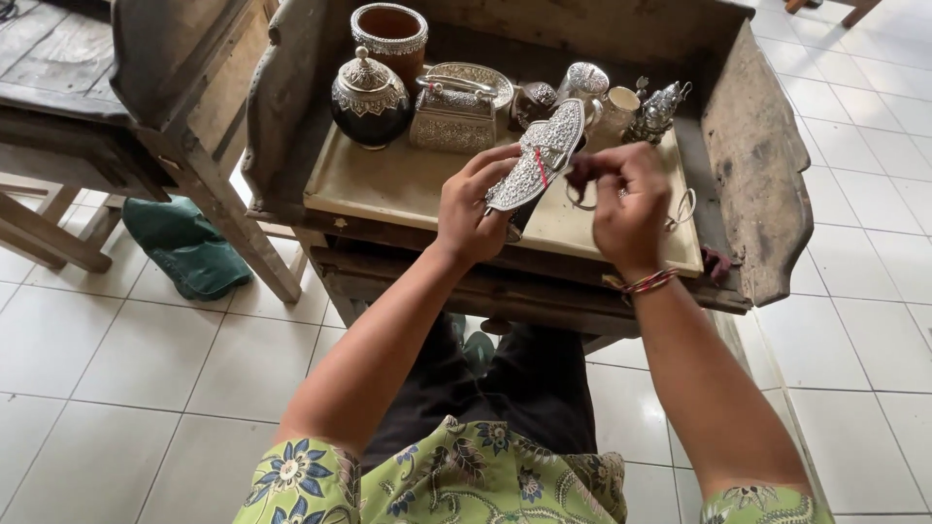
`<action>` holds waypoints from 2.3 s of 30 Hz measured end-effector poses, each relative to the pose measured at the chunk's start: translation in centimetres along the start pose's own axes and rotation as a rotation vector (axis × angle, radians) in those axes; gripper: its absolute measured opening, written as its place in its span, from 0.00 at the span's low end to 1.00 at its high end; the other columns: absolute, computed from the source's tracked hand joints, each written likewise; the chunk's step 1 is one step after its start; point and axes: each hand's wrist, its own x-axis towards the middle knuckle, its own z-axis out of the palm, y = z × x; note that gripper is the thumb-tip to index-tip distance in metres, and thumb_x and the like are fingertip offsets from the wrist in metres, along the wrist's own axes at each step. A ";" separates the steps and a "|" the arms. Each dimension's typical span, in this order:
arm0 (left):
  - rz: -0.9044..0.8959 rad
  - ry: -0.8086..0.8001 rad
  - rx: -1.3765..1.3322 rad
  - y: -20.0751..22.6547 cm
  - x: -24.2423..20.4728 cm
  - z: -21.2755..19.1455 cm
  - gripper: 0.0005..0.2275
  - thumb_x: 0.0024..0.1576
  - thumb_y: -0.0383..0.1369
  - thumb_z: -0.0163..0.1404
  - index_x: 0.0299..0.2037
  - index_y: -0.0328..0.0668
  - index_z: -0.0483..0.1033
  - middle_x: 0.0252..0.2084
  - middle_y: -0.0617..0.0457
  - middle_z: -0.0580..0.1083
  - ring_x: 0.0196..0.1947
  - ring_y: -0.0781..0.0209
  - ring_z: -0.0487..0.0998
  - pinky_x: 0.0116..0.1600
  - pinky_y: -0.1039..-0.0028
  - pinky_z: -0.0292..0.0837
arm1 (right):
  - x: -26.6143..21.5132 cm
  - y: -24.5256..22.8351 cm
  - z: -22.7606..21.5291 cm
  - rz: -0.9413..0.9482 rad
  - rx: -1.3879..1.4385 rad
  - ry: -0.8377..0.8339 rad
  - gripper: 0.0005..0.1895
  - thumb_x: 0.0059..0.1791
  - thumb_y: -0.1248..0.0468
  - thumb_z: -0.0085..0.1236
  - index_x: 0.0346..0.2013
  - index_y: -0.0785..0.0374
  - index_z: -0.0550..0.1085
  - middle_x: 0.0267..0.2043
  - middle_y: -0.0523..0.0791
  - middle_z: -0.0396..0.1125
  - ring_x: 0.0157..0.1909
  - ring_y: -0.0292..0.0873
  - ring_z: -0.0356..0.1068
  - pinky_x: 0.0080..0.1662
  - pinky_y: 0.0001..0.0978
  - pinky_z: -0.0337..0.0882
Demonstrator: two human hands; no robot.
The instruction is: Polishing an ornate silver clutch bag using a cloth and a small brush in a workshop.
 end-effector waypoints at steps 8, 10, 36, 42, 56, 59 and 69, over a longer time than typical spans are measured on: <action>-0.206 0.001 -0.091 -5.3 -0.2 0.9 0.11 0.57 0.35 0.49 0.43 0.42 0.83 0.45 0.48 0.80 0.49 0.45 0.81 0.53 0.61 0.75 | -0.9 1.4 3.6 -0.053 -0.230 -0.364 0.11 0.50 0.63 0.52 0.43 0.60 0.79 0.46 0.49 0.68 0.54 0.54 0.67 0.52 0.46 0.63; -0.246 0.015 -0.085 -5.3 -0.2 0.7 0.12 0.58 0.35 0.47 0.42 0.43 0.83 0.45 0.49 0.81 0.49 0.46 0.81 0.53 0.62 0.75 | -0.5 0.8 3.3 -0.046 -0.347 -0.491 0.15 0.51 0.59 0.49 0.46 0.58 0.80 0.49 0.48 0.70 0.58 0.52 0.66 0.55 0.45 0.62; -0.580 -0.198 0.103 -2.4 0.7 0.7 0.12 0.56 0.41 0.46 0.39 0.53 0.82 0.48 0.60 0.79 0.49 0.45 0.79 0.52 0.55 0.75 | 1.9 0.9 5.4 0.074 -0.483 -1.074 0.22 0.50 0.57 0.40 0.38 0.71 0.79 0.47 0.61 0.74 0.58 0.63 0.68 0.61 0.55 0.67; -0.616 -0.151 0.108 -4.6 -0.1 1.2 0.13 0.58 0.43 0.44 0.36 0.49 0.81 0.44 0.59 0.80 0.45 0.45 0.80 0.50 0.56 0.75 | 2.9 0.8 5.5 0.219 -0.710 -1.208 0.30 0.56 0.46 0.31 0.51 0.60 0.78 0.62 0.47 0.71 0.73 0.43 0.58 0.74 0.45 0.48; -0.573 -0.184 0.191 -3.5 0.4 0.7 0.16 0.58 0.44 0.42 0.33 0.43 0.79 0.43 0.55 0.79 0.44 0.39 0.79 0.48 0.51 0.75 | 3.7 -2.3 4.2 0.147 -0.582 -1.137 0.29 0.55 0.46 0.34 0.44 0.60 0.81 0.57 0.47 0.71 0.70 0.48 0.58 0.72 0.49 0.51; -0.570 -0.209 0.188 -3.1 0.3 0.6 0.15 0.58 0.43 0.41 0.31 0.43 0.77 0.41 0.52 0.78 0.43 0.39 0.78 0.47 0.52 0.75 | 4.1 -3.4 4.1 0.054 -0.779 -1.157 0.30 0.54 0.45 0.33 0.42 0.57 0.82 0.53 0.45 0.73 0.68 0.43 0.62 0.73 0.44 0.51; -0.574 -0.244 0.228 -2.0 0.5 0.4 0.14 0.56 0.42 0.41 0.30 0.44 0.76 0.39 0.50 0.77 0.42 0.38 0.78 0.47 0.50 0.75 | 3.7 -2.6 4.1 0.260 -0.613 -1.221 0.33 0.56 0.46 0.29 0.45 0.65 0.80 0.58 0.51 0.72 0.71 0.51 0.59 0.71 0.50 0.50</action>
